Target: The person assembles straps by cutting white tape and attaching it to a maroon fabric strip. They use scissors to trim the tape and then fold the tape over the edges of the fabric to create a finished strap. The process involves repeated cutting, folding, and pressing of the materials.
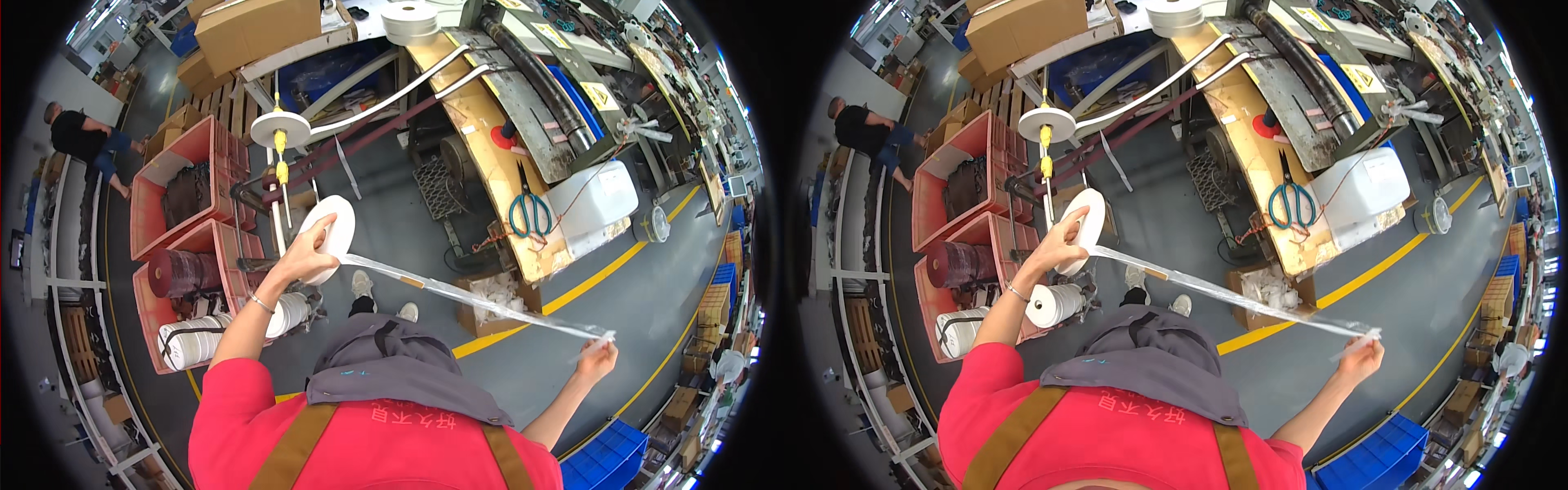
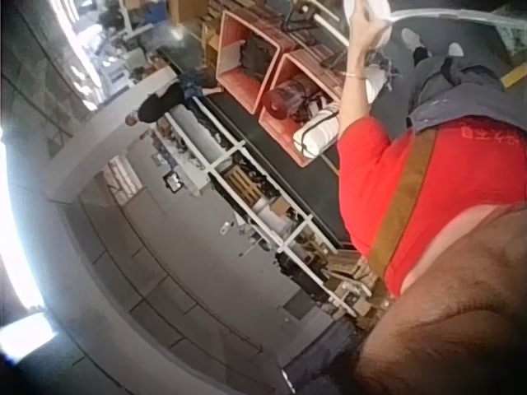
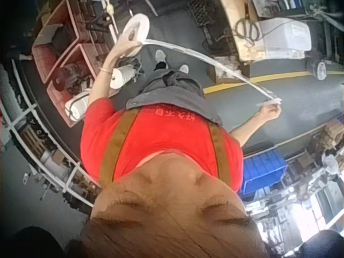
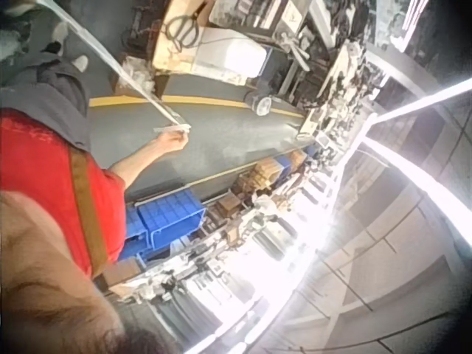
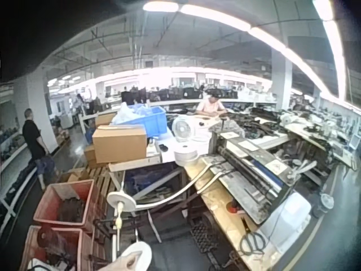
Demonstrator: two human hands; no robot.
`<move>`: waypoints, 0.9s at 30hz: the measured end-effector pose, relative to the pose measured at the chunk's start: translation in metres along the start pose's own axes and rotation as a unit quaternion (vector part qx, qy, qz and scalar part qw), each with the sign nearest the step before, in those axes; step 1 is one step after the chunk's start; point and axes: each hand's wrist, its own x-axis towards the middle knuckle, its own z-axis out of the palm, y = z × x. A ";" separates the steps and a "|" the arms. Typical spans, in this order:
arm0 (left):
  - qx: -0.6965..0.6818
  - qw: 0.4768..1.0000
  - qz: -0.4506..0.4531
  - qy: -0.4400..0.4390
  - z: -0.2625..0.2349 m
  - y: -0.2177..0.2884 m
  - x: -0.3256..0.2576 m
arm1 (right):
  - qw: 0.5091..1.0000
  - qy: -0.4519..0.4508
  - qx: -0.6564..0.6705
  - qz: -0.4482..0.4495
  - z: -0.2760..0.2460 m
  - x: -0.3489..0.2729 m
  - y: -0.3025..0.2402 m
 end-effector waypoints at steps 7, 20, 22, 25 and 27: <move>0.194 0.979 -0.022 -0.057 0.018 0.016 -0.004 | 0.998 0.040 -0.002 0.057 -0.028 0.033 0.010; 0.466 0.855 0.173 0.144 0.006 0.034 -0.024 | 0.959 0.198 -0.203 0.024 -0.047 0.056 0.026; 0.484 0.838 0.185 0.170 0.002 0.033 -0.026 | 0.962 0.216 -0.164 0.018 -0.067 0.066 0.019; 0.524 0.800 0.174 0.235 -0.022 0.024 -0.031 | 0.943 0.285 -0.159 -0.058 -0.104 0.075 -0.016; 0.504 0.825 0.091 0.239 -0.044 0.029 -0.038 | 0.931 0.305 -0.162 -0.121 -0.130 0.076 -0.040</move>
